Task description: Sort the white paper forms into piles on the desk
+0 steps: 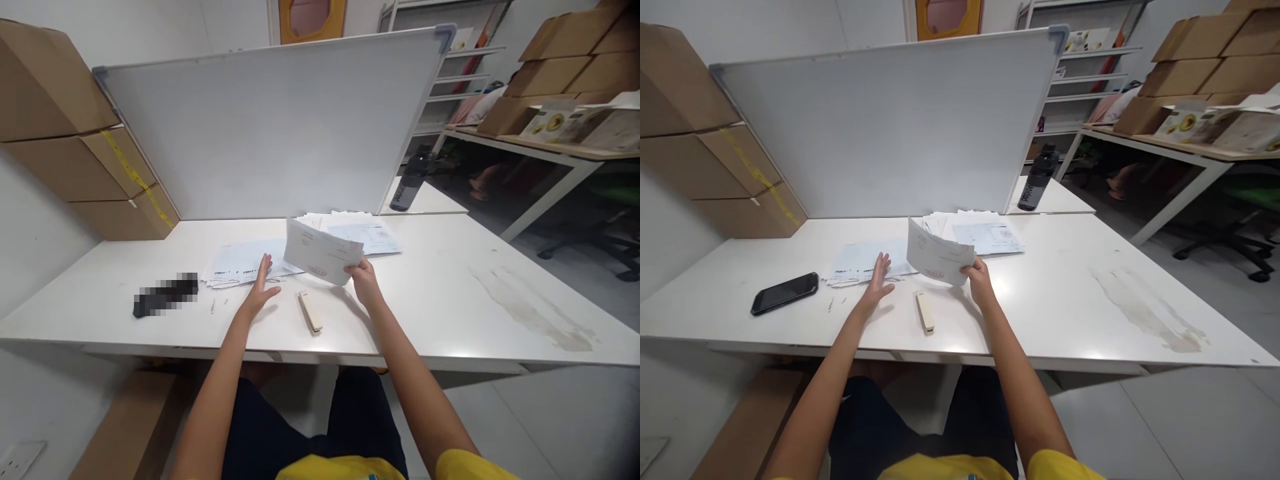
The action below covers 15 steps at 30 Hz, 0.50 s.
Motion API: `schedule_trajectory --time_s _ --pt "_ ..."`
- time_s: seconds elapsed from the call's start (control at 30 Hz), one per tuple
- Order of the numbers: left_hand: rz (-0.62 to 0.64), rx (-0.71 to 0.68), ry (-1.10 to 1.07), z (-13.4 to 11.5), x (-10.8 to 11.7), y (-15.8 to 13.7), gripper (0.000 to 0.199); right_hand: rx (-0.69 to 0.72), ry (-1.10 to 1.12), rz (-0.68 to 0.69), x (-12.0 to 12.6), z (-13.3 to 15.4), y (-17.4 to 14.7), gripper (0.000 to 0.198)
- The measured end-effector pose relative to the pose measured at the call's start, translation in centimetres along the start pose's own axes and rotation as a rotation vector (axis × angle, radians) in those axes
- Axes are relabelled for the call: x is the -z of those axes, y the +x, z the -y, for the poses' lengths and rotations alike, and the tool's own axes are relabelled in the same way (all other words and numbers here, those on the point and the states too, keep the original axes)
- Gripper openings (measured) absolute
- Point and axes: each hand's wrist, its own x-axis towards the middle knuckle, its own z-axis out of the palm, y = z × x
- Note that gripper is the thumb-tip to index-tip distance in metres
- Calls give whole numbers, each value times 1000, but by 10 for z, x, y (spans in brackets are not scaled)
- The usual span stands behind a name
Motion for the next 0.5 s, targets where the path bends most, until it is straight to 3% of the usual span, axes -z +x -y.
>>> schedule_trajectory --time_s 0.13,0.27,0.4,0.5 --pt "-111 23 21 -10 -6 -5 97 -81 54 77 0 2 -3 29" --pt "-143 109 -50 -20 -9 -7 102 -91 34 103 -8 10 -4 24" --pt "-254 275 -289 -24 -14 -4 73 -25 26 30 -16 15 -4 44" --pt "-337 343 -454 -25 -18 -2 56 19 -12 -17 -20 12 -5 42"
